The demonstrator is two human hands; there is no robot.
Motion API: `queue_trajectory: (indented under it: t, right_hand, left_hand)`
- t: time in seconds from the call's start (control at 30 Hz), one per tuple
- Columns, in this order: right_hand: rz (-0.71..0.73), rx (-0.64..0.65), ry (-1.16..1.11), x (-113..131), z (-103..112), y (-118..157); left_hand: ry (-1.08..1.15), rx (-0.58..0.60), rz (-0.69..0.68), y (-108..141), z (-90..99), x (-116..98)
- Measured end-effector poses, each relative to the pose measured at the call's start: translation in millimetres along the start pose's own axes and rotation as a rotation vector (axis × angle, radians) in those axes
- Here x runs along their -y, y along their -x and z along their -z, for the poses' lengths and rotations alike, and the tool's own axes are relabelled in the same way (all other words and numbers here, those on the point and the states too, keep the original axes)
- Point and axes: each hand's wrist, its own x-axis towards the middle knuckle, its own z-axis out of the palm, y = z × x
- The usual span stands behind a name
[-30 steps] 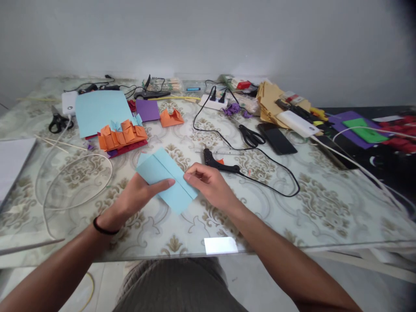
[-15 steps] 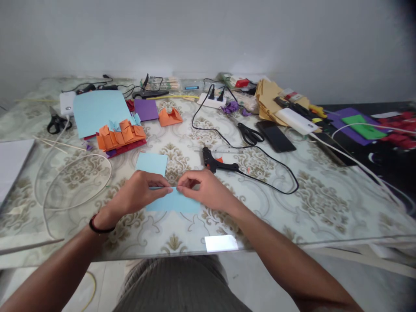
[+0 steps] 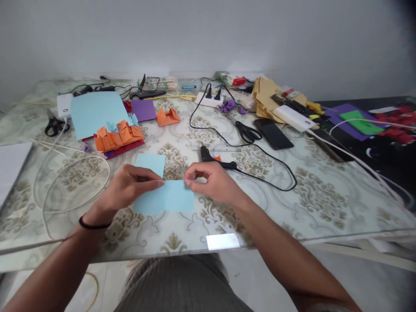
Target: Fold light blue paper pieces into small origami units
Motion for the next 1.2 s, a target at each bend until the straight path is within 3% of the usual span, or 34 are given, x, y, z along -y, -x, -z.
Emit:
queue_trajectory:
  t: [0.17, 0.37, 0.57, 0.7, 0.83, 1.2]
  right_hand:
    - [-0.018, -0.084, -0.126, -3.1, 12.8, -0.9]
    - [-0.024, -0.249, -0.260, -4.0, 13.7, -3.8]
    - [-0.108, -0.133, -0.188, -7.2, -0.5, -3.4]
    - [-0.180, -0.121, -0.064, -11.6, -11.6, -1.6]
    - [-0.162, -0.119, -0.024, -12.8, -17.3, -1.3]
    - [-0.145, -0.098, 0.039, -10.5, -19.6, -1.5]
  left_hand:
    - [0.047, -0.093, 0.013, -4.1, 8.6, 3.6]
    - [0.080, -0.136, 0.004, -6.9, 8.0, 8.9]
    - [0.047, -0.020, 0.021, -7.2, 0.7, 8.2]
    - [-0.119, 0.086, -0.015, -6.7, -4.9, 9.6]
    - [-0.273, 0.171, -0.091, -5.5, -9.3, 9.8]
    - [-0.325, 0.123, -0.142, -2.6, -20.8, 7.8]
